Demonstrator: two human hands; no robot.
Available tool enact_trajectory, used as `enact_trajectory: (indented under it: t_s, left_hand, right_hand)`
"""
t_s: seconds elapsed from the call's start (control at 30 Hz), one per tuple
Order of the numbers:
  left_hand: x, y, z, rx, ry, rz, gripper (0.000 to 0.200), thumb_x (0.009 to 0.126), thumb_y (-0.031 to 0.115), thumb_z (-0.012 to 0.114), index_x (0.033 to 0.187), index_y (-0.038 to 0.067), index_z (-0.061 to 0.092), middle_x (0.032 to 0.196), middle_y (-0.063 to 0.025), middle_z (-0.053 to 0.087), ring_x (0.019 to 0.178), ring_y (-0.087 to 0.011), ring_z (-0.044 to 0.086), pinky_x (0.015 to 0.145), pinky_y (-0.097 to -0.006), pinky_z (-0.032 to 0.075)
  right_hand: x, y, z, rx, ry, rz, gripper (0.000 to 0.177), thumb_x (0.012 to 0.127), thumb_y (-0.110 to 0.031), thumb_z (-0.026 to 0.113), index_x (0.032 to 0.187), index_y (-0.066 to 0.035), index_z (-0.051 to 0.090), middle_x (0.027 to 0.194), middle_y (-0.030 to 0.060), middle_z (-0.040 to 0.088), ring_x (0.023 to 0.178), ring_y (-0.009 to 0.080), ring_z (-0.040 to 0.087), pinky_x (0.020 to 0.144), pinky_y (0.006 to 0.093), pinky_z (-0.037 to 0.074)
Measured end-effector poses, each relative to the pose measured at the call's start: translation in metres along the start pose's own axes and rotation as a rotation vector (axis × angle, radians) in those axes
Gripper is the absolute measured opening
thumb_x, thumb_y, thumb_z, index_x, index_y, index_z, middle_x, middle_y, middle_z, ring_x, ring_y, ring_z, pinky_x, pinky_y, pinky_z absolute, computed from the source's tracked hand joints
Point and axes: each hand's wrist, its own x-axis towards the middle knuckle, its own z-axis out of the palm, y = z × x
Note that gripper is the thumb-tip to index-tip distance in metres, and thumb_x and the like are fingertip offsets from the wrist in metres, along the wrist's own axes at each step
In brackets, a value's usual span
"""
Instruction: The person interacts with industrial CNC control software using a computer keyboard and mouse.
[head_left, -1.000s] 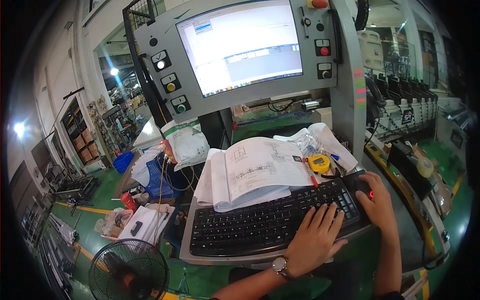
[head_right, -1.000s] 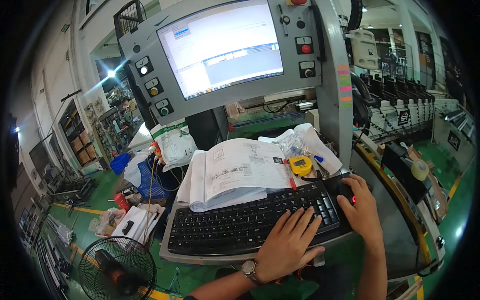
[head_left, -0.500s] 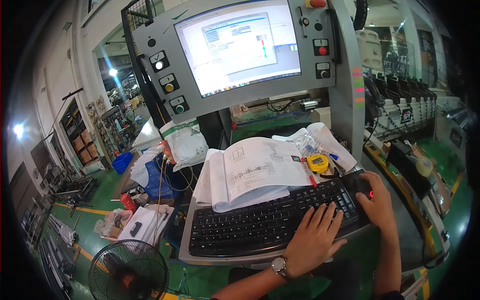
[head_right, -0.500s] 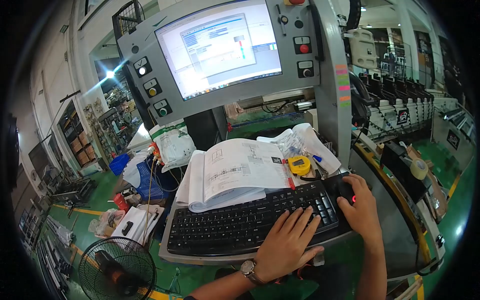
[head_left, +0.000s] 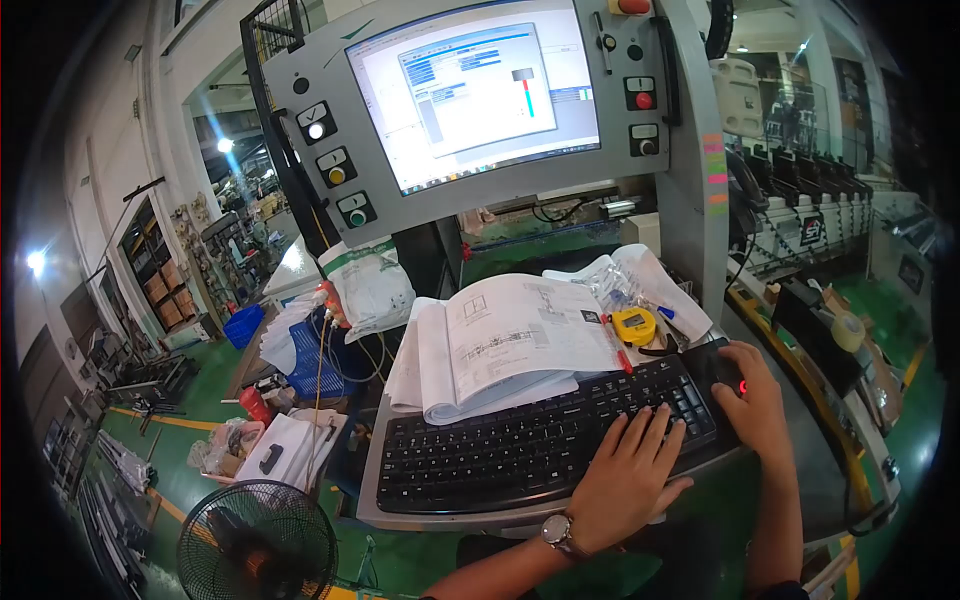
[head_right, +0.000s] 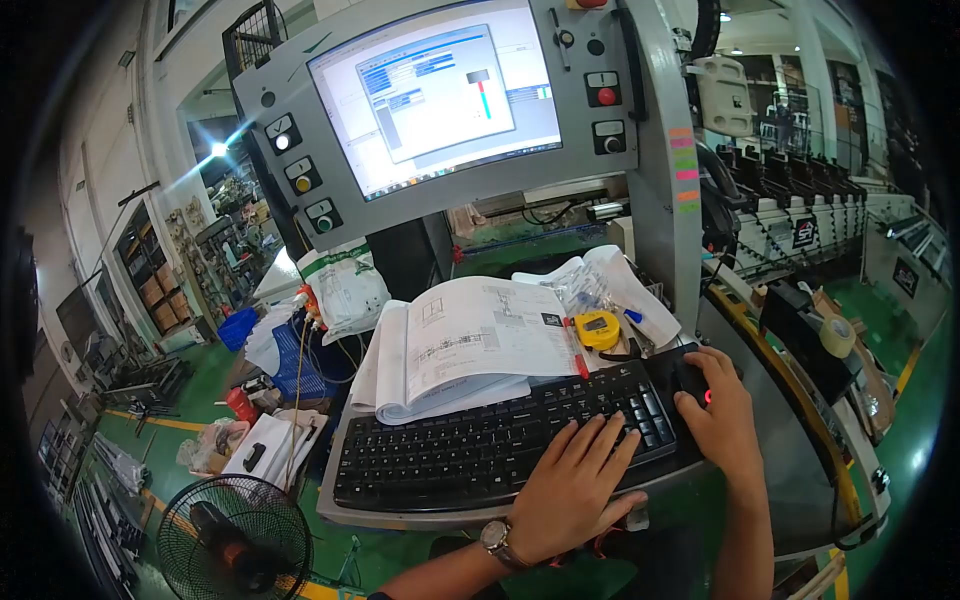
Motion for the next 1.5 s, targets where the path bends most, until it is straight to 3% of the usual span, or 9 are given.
enact_trajectory:
  t_s: [0.2,0.8,1.5]
  left_hand:
    - [-0.0003,-0.0002,0.0006,0.0,-0.003,0.001,0.077,0.106,0.053,0.076,0.159,0.0,0.062,0.164,-0.0255,0.059,0.151,-0.0406,0.058,0.129,-0.0564,0.045]
    - [-0.0008,-0.0006,0.0021,-0.013,0.0,0.002,0.076,0.105,0.052,0.077,0.158,-0.001,0.062,0.164,-0.0266,0.059,0.152,-0.0417,0.057,0.129,-0.0571,0.045]
    - [-0.0012,-0.0007,0.0024,0.001,-0.004,0.004,0.076,0.107,0.054,0.075,0.158,-0.001,0.062,0.165,-0.0265,0.059,0.152,-0.0414,0.057,0.129,-0.0564,0.044]
  right_hand:
    - [0.0004,-0.0074,-0.0029,-0.003,-0.025,0.034,0.05,0.094,-0.013,0.078,0.142,-0.004,0.07,0.158,0.0205,0.064,0.139,0.0452,0.067,0.115,0.0486,0.055]
    - [-0.0001,-0.0088,-0.0036,0.033,-0.022,0.037,0.052,0.091,-0.012,0.077,0.142,-0.003,0.07,0.154,0.0197,0.066,0.136,0.0437,0.069,0.111,0.0476,0.056]
    - [-0.0002,-0.0058,-0.0024,0.011,0.004,-0.008,0.052,0.088,-0.012,0.074,0.139,-0.002,0.071,0.152,0.0207,0.068,0.137,0.0442,0.069,0.115,0.0475,0.055]
